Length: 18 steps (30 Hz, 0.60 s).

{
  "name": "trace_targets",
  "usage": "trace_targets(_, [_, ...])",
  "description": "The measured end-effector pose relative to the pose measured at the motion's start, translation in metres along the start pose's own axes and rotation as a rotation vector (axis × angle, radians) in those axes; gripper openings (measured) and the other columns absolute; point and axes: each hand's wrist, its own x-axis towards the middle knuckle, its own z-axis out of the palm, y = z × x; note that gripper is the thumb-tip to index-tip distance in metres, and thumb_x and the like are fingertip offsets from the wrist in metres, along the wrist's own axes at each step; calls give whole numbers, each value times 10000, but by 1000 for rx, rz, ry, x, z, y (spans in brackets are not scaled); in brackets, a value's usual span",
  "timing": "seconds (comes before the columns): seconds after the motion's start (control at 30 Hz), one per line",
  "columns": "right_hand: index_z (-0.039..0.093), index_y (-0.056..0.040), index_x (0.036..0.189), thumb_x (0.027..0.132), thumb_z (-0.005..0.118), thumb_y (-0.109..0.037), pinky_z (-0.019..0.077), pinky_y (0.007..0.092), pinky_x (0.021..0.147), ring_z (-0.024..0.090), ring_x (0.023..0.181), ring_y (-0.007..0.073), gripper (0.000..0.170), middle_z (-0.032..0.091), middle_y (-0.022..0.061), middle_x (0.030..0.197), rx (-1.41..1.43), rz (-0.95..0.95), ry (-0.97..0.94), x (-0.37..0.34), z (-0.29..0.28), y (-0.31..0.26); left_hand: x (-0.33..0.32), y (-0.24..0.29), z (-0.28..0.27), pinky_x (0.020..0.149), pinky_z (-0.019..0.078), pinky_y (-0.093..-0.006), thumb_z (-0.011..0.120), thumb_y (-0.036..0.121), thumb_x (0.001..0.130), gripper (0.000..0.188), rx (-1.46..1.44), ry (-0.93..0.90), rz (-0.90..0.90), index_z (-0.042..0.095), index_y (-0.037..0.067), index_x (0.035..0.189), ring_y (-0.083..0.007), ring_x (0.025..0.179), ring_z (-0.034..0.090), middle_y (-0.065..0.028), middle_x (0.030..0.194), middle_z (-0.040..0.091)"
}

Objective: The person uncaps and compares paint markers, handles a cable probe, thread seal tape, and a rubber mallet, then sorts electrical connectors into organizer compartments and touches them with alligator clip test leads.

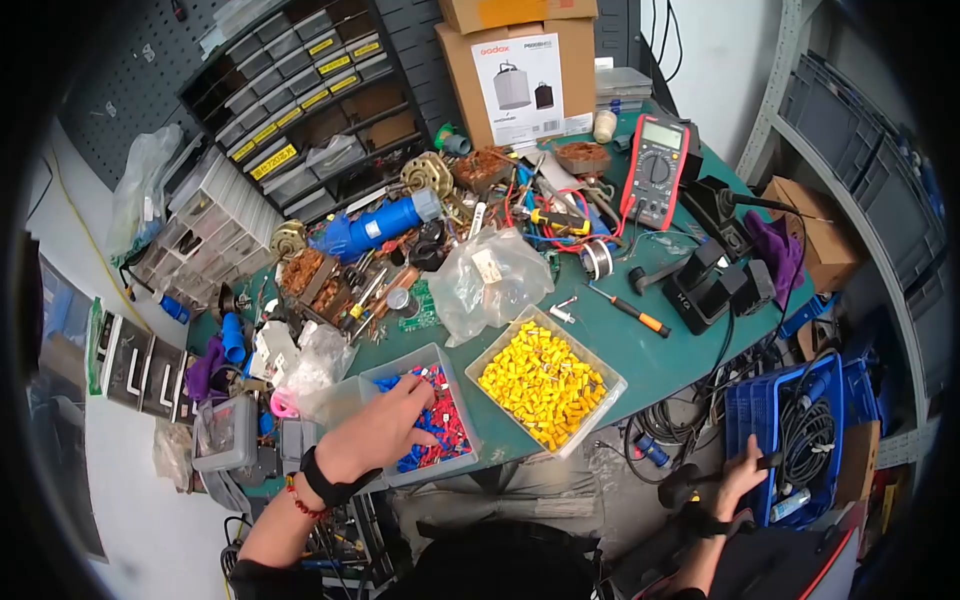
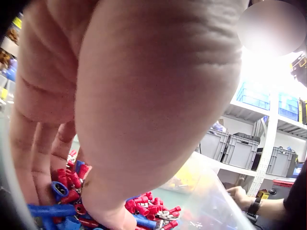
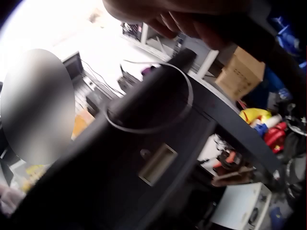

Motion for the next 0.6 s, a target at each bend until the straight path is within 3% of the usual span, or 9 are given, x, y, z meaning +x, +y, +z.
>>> trace_targets(0.13, [420, -219, 623, 922, 632, -183, 156, 227, 399, 224, 401, 15, 368, 287, -113, 517, 21, 24, -274, -32, 6, -170, 3, -6, 1, 782, 459, -502, 718, 88, 790, 410, -11, -25, 32, 428, -30, 1056, -458, 965, 545, -239, 1075, 490])
trace_targets(0.2, [601, -83, 894, 990, 515, -222, 229, 224, 474, 275, 515, 41, 190, 320, -64, 630, 3, -190, -456, -39, -27, -235, 3, -6, -4, 785, 457, -503, 715, 97, 797, 400, -25, -46, 62, 435, -17, 1059, -460, 977, 540, -232, 1085, 492])
trace_targets(0.23, [591, 18, 1144, 1018, 427, -213, 431, 249, 635, 493, 678, 110, 311, 483, 25, 791, 84, -425, -484, -36, -46, -244, 2, -3, -8, 785, 457, -503, 715, 97, 797, 400, -15, -50, 66, 435, -17, 1059, -460, 977, 540, -232, 1085, 492])
trace_targets(0.3, [524, 58, 1271, 1027, 362, -198, 466, 357, 946, 586, 975, 232, 389, 545, 122, 1037, -72, -642, -137, -59, -37, -249, 0, 6, -14, 796, 458, -497, 721, 121, 799, 412, 12, -50, -8, 443, -14, 1072, -458, 991, 536, -230, 1105, 491])
trace_targets(0.37, [517, 69, 1283, 1018, 377, -162, 399, 428, 1076, 568, 1132, 285, 379, 560, 176, 1159, -80, -689, -322, -27, -73, -200, -1, 7, -16, 801, 461, -492, 729, 135, 796, 440, -4, -23, -3, 439, -18, 1090, -458, 992, 536, -233, 1108, 489])
trace_targets(0.43, [568, 47, 892, 994, 471, -155, 497, 334, 739, 570, 698, 170, 247, 572, 101, 787, 106, -679, -383, -62, -18, -182, -4, 5, -12, 807, 464, -487, 737, 149, 792, 469, -28, 2, -18, 436, -23, 1108, -458, 994, 536, -237, 1110, 487])
trace_targets(0.47, [493, -22, 721, 980, 509, -170, 393, 269, 560, 409, 518, 98, 299, 453, 7, 611, -40, -675, -59, -67, 0, -142, -3, 4, -10, 811, 467, -483, 744, 160, 788, 499, 3, 13, -3, 429, -28, 1125, -459, 994, 537, -241, 1117, 486])
trace_targets(0.53, [420, -137, 566, 967, 565, -239, 190, 234, 465, 294, 465, 40, 439, 373, -67, 534, 28, -253, 99, -65, 29, -68, -2, 4, -6, 803, 455, -469, 755, 195, 779, 483, 34, 5, -27, 448, 16, 1107, -425, 991, 536, -193, 1107, 490])
trace_targets(0.6, [364, -153, 564, 951, 626, -276, 174, 235, 475, 256, 479, 34, 483, 348, -81, 556, -68, -186, -82, -53, 20, 4, 1, 0, -3, 808, 460, -470, 757, 182, 775, 487, 35, -14, -10, 446, 8, 1108, -425, 993, 539, -203, 1110, 494])
